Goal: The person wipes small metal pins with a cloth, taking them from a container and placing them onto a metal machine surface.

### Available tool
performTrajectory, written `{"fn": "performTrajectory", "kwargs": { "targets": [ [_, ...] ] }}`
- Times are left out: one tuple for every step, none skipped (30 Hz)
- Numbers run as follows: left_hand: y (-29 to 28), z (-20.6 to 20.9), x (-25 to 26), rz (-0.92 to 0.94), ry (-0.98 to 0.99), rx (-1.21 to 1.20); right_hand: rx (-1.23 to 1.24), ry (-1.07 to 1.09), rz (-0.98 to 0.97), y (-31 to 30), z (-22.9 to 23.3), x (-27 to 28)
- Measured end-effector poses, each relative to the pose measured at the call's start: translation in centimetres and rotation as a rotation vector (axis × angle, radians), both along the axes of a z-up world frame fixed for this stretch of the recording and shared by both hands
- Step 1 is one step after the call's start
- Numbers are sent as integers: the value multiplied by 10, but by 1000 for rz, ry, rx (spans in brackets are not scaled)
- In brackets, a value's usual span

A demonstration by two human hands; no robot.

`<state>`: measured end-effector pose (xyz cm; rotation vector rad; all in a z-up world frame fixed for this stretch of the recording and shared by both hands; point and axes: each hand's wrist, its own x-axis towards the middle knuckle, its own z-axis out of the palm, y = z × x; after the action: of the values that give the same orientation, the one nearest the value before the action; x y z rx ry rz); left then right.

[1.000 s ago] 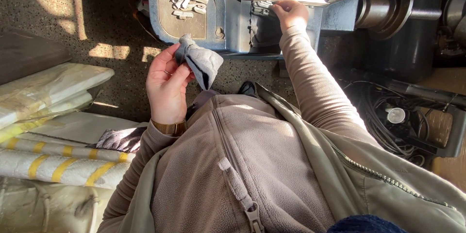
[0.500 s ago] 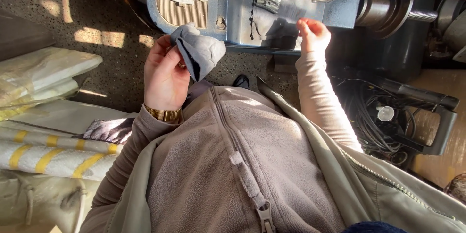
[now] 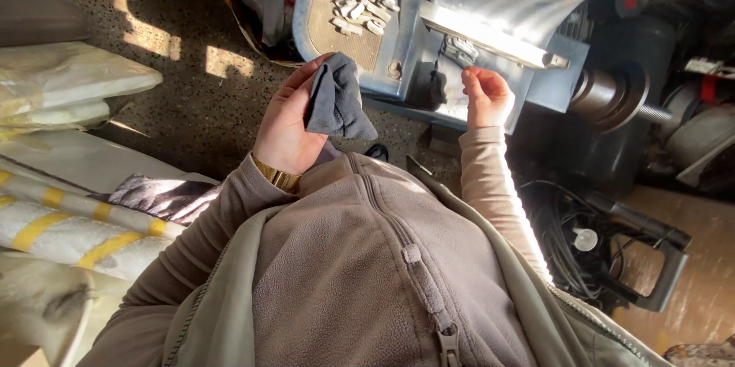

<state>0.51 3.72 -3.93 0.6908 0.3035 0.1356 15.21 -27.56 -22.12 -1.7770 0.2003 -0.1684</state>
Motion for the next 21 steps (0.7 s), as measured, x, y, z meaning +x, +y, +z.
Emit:
{"fn": "performTrajectory", "kwargs": {
  "targets": [
    [7,-4,-1,-16,10,-31,1,8,4,8,7,1],
    [15,-7,-1,-32,16,-62,2,12,7,16,15,4],
    [18,1,0,-23,4,-71,-7,0,16,24,23,10],
    [23,8,1,-22,50,-93,9,-9,62,33,31,16],
    [27,16,3,-21,95,-115,24,-17,108,42,38,22],
    [33,19,5,-15,84,-120,18,-28,116,52,42,34],
    [39,22,8,-38,82,-108,-4,-57,175,61,46,46],
    [45,24,7,-65,91,-97,-27,-76,229,70,48,51],
    [50,25,6,-62,91,-104,-33,-75,231,80,53,61],
    [56,26,8,-68,84,-116,-86,-101,285,90,59,71],
    [61,28,9,-74,78,-128,-139,-127,339,99,66,83],
    [65,27,11,-77,74,-134,-145,-129,337,108,66,93],
    [70,26,12,-85,81,-152,-281,-134,361,116,67,103],
    [73,25,13,-94,89,-172,-418,-136,383,124,67,113],
    [79,17,14,-98,87,-179,-426,-136,380,134,77,116],
    [84,9,15,-164,108,-196,-546,-136,396,145,85,117],
    [89,1,14,-231,129,-213,-665,-136,412,155,94,119],
    [91,-2,15,-233,126,-217,-670,-137,411,161,97,120],
    [92,-4,15,-247,113,-233,-718,-106,444,166,101,121],
    [93,-6,15,-261,99,-247,-764,-76,477,170,105,122],
    [95,-6,14,-262,95,-251,-769,-78,475,170,102,123]
  ]
}}
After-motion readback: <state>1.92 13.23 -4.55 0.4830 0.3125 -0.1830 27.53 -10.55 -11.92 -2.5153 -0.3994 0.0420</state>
